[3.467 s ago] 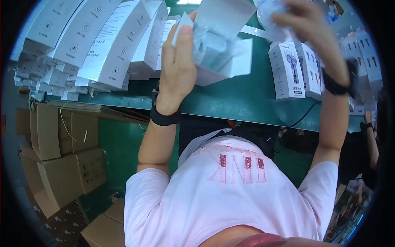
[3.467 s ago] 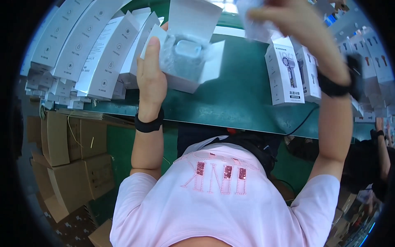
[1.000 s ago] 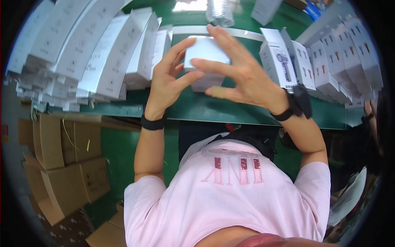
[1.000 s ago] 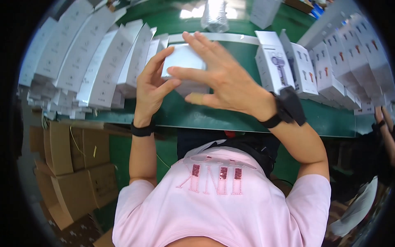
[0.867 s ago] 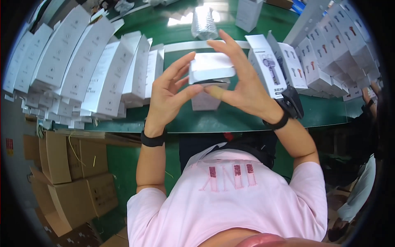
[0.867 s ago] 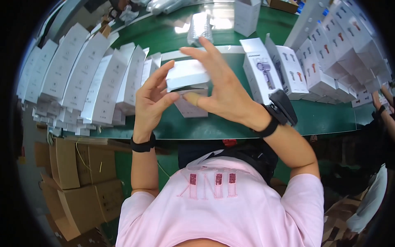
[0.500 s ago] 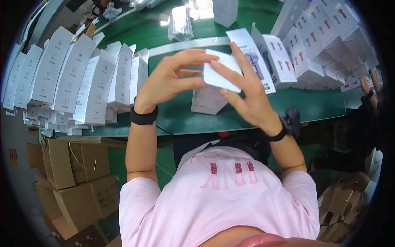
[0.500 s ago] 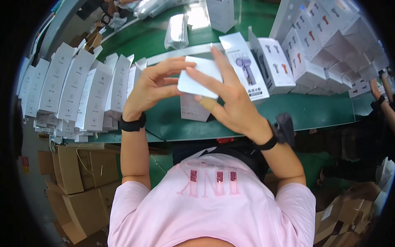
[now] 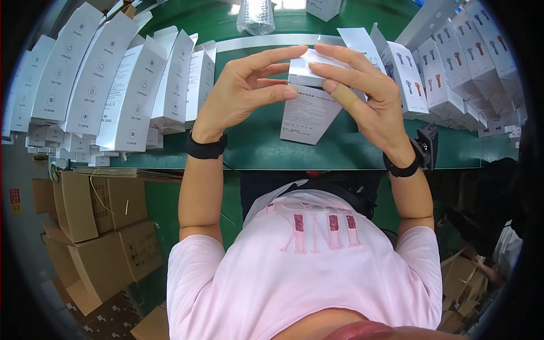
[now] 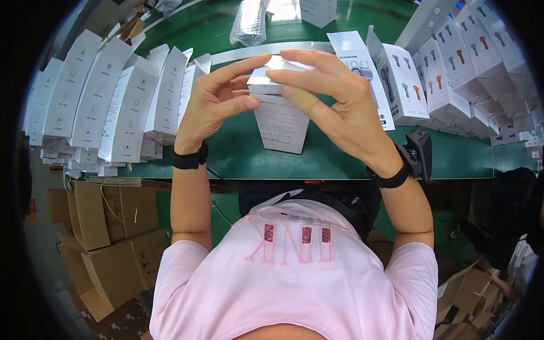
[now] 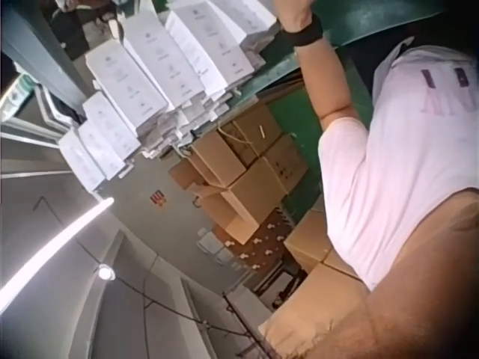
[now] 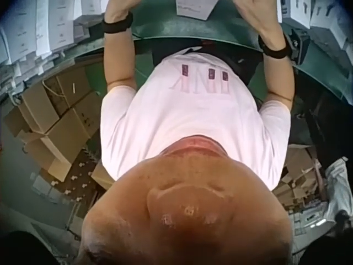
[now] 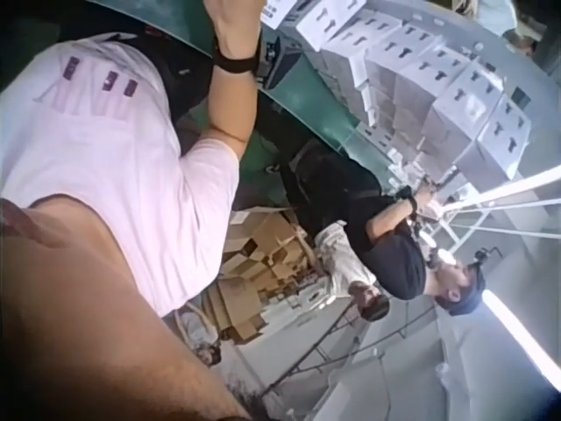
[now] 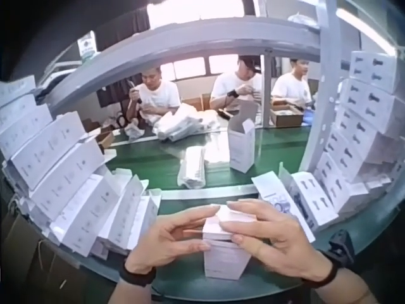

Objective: Packing small electronic items wrapped in bubble wrap into cardboard boxes and stacking them on an assembly line.

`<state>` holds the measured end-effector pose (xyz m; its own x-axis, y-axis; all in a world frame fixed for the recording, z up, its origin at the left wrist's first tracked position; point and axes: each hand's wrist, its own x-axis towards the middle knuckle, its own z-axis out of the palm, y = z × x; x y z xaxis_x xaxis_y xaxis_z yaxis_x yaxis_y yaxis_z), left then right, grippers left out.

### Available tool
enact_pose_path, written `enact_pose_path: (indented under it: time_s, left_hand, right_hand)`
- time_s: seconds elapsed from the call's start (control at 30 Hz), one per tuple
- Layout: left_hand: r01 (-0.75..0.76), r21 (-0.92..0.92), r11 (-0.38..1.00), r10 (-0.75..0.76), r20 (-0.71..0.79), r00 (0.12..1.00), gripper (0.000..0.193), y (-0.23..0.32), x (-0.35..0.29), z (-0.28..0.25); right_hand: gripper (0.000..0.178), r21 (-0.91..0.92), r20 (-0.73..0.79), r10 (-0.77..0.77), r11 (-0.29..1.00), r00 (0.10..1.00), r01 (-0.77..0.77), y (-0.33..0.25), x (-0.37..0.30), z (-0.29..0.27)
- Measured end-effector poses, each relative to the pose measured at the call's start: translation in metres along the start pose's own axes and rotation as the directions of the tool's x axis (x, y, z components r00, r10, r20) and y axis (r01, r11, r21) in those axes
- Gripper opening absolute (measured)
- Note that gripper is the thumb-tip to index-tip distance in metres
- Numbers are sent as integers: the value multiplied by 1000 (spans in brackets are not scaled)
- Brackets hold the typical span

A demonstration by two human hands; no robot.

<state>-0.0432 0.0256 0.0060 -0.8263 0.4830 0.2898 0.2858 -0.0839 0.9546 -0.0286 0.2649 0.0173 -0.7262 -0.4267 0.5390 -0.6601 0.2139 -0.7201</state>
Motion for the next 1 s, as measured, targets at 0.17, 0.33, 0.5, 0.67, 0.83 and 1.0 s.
enact_pose_path:
  time_s: [0.17, 0.33, 0.5, 0.67, 0.83, 1.0]
  left_hand:
    - [-21, -4, 1000, 21, -2, 1000, 50, -5, -2, -3]
    - [0, -54, 999, -4, -64, 998, 49, -12, -26, -13]
    - [82, -66, 994, -86, -62, 994, 50, 2, -24, -9]
    - [-52, 440, 897, 267, -442, 857, 60, -16, 80, -28]
    - [719, 549, 426, -14, -791, 612, 125, -99, 185, -118]
    - [878, 475, 67, -281, -835, 473, 91, -164, 218, -149]
  right_hand:
    - [34, -243, 138, -143, 954, 980, 173, -8, 7, -5]
    - [48, -388, 274, -162, 883, 948, 263, -26, -4, 23]
    - [59, -451, -122, -235, 879, 964, 157, -9, -5, 45]
    - [57, -309, -295, -34, 949, 955, -62, -8, -19, 17]
    - [55, -549, -469, -160, 823, 869, -145, -71, -81, -71]
    - [46, -523, -852, -289, 455, 437, -720, -96, -161, -181]
